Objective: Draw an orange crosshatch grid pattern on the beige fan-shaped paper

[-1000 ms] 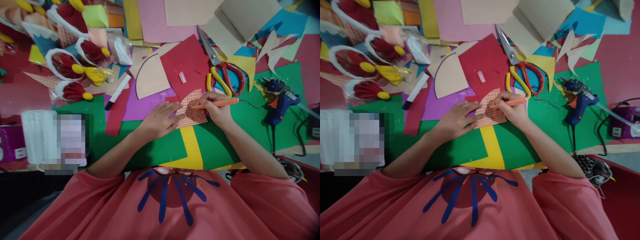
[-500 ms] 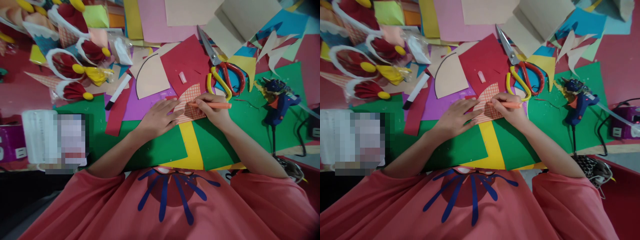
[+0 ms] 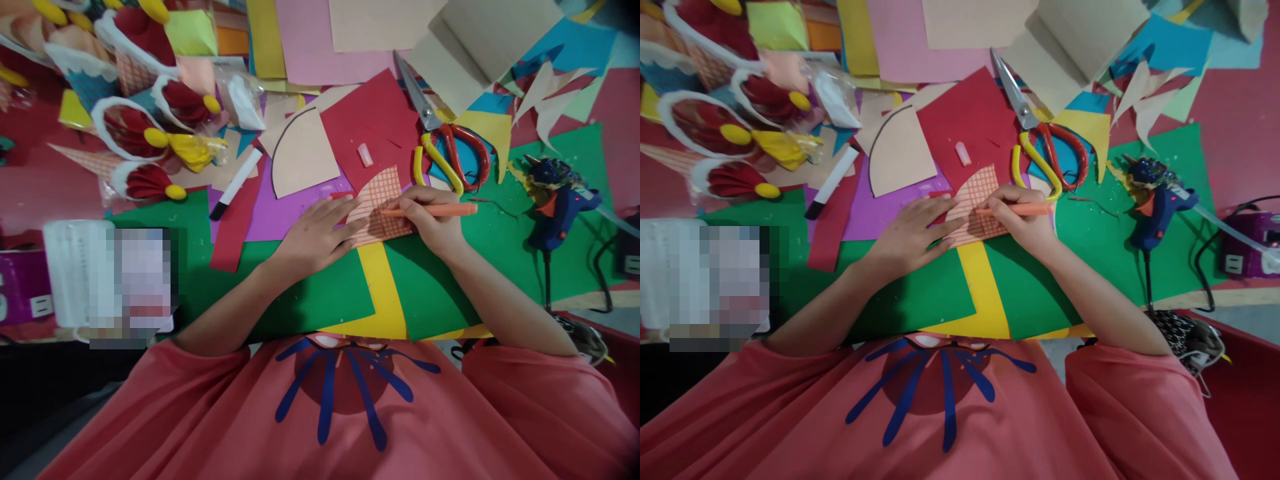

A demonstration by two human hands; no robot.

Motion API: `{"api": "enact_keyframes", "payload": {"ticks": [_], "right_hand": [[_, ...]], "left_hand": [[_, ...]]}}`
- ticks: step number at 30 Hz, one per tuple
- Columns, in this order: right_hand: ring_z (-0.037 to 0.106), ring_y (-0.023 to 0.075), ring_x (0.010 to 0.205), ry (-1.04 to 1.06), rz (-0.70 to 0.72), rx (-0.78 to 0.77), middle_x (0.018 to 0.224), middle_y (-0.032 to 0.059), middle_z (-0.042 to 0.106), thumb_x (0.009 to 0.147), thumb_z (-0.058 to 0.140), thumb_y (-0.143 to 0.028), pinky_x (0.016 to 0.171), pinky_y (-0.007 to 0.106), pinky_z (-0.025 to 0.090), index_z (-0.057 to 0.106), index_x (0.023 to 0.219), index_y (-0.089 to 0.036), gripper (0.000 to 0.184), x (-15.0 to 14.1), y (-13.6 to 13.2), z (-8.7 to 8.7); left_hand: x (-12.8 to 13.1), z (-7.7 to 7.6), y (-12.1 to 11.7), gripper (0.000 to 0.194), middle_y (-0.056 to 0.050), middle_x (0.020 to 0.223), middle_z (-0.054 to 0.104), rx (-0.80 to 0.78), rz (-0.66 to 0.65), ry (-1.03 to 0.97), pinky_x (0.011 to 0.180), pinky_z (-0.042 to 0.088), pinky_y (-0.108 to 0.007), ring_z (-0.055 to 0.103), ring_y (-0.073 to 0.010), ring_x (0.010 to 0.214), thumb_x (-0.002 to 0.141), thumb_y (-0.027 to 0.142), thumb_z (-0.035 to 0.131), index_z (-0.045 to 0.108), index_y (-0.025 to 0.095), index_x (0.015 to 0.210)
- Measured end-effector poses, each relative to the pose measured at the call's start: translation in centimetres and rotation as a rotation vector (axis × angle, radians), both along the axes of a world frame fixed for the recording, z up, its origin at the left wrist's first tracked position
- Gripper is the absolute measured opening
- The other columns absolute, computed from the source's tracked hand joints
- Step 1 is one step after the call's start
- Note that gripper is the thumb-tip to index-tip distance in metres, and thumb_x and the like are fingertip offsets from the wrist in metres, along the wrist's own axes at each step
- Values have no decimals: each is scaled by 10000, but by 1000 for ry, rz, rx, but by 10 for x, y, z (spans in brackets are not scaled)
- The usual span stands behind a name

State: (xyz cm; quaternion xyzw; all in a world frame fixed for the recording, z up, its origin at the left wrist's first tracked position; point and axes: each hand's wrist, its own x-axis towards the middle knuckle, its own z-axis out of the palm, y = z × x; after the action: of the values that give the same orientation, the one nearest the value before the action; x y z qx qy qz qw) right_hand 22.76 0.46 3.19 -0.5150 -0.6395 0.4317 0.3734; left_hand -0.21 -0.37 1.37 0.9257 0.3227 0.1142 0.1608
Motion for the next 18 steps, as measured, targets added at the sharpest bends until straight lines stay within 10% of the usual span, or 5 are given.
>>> {"api": "enact_keyframes", "payload": {"ticks": [18], "right_hand": [[574,102,596,-65,72,-14,695,26,683,825,566,-280,555,227,437,672,726,-153,192,-3,1,-2]], "left_hand": [[1,3,0,344,-95,1428,463,-14,31,33,1092,337,-480,389,-253,1348,968,267,416,520,216,1292]]}}
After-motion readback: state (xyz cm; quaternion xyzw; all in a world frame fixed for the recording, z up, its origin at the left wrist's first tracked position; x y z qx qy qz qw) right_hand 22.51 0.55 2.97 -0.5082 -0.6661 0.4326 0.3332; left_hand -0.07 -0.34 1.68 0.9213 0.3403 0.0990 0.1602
